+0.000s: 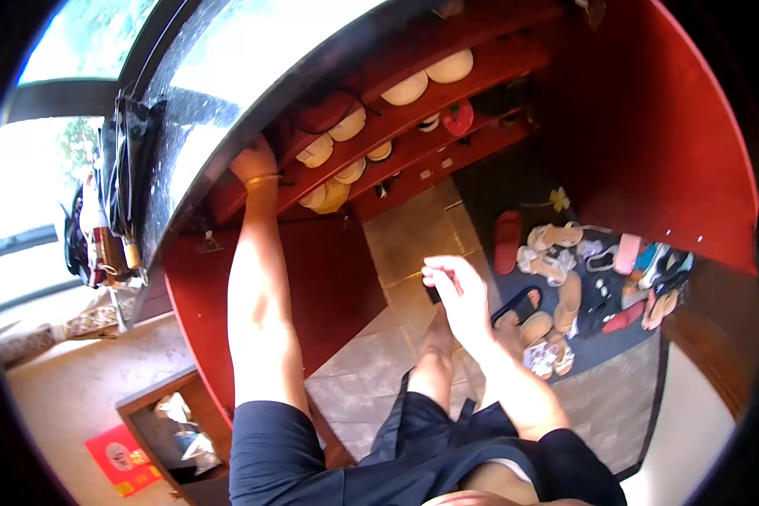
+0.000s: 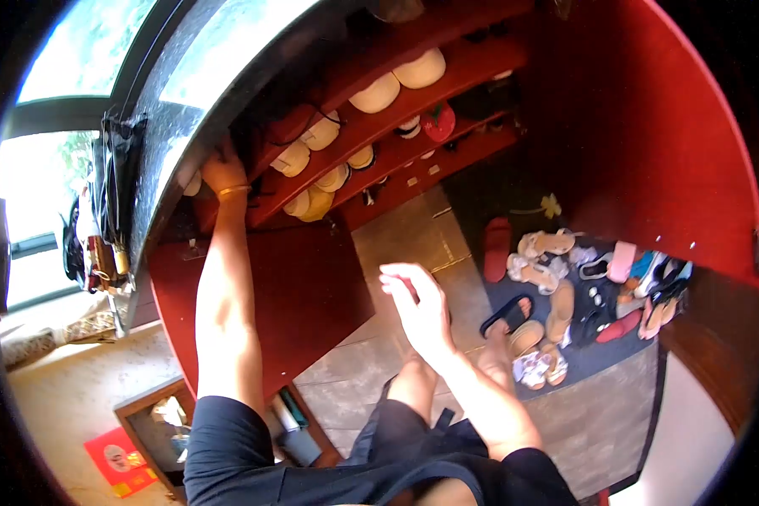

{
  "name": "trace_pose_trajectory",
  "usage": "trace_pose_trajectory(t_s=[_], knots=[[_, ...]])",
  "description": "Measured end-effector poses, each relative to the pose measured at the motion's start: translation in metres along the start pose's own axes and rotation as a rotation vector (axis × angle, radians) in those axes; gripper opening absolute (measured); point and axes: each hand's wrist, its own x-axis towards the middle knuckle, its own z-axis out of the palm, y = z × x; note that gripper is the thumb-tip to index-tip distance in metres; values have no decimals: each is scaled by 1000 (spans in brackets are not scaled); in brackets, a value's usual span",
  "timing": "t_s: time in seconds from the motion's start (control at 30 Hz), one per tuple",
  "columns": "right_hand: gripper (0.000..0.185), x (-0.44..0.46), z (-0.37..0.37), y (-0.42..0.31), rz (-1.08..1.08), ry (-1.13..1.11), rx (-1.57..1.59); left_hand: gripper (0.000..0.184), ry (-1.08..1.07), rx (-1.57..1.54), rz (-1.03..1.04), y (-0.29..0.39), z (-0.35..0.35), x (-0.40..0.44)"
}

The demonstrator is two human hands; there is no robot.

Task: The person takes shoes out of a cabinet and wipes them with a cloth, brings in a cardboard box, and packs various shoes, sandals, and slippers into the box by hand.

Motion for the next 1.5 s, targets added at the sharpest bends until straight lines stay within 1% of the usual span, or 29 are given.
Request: trace_pose_trajectory(t_s=[0.07,0.1,0.13,0.2,0.23,0.27,0.33,0.37,0.4,0.47,0.5,0.53,0.6,0.63,0.67,0.73,0.77,0.8,0.83,0.9,1.0,1.07,1.13,1.2,1.27,1.33,1.4,1.47,1.5], knots=[[15,13,10,-30,-104,-98,-105,29,-31,-315,-105,18,-22,-21],[13,19,11,-37,-192,-134,-127,29,55,-443,-115,12,-22,-36],[14,23,9,-38,-182,-159,-113,29,153,-574,-128,5,-23,-50],[16,27,2,-30,-90,-160,-26,36,236,-567,-38,56,-57,-88],[18,28,-3,-20,9,-172,34,37,214,-610,-78,82,-69,-110],[33,31,-10,-8,91,-250,71,39,192,-655,-119,104,-78,-134],[57,24,-8,-10,249,-260,356,39,154,-674,-203,122,-81,-192],[74,21,-9,-8,248,-340,398,39,114,-810,-237,143,-88,-212],[79,21,-9,-16,232,-378,404,39,73,-947,-273,161,-95,-231],[82,25,-9,-17,313,-405,436,38,-90,-833,-324,171,-107,-271],[81,28,-4,-10,272,-444,510,38,-147,-780,-324,177,-114,-285],[80,32,0,12,229,-413,361,38,-199,-726,-319,182,-118,-296],[82,34,5,16,289,-315,292,39,-217,-863,-286,174,-118,-335],[86,35,0,17,416,-286,352,45,-316,-863,-390,176,-122,-341],[84,31,-4,18,547,-227,427,49,-396,-779,-282,173,-127,-343],[81,24,-11,44,490,-88,450,50,-516,-738,-230,173,-128,-342],[73,23,-18,66,409,-75,458,45,-596,-861,-237,169,-128,-343],[60,20,-28,72,471,-67,444,50,-686,-859,-110,162,-129,-339],[55,20,-39,79,503,-59,447,55,-737,-951,-149,155,-129,-337],[48,13,-46,80,526,-35,478,70,-765,-999,-286,140,-134,-333],[46,13,-32,66,472,-31,492,68,-607,-1132,-881,126,-119,-313],[45,10,-17,67,461,-84,402,61,-716,-1451,-1249,102,-107,-296],[54,11,5,78,424,-285,310,55,-764,-1449,-1064,90,-107,-288],[58,14,31,74,346,-397,141,45,-570,-1318,-1061,105,-112,-251],[65,22,52,48,81,-382,52,43,-457,-1311,-1030,95,-115,-225],[81,33,64,36,-60,-422,53,39,-340,-1349,-924,93,-116,-197],[84,39,67,7,-67,-490,-10,38,-326,-1350,-837,74,-116,-171],[83,39,68,-8,120,-598,67,41,-304,-1355,-739,56,-108,-135],[80,37,70,-3,101,-574,3,41,-323,-1456,-728,34,-100,-119]])
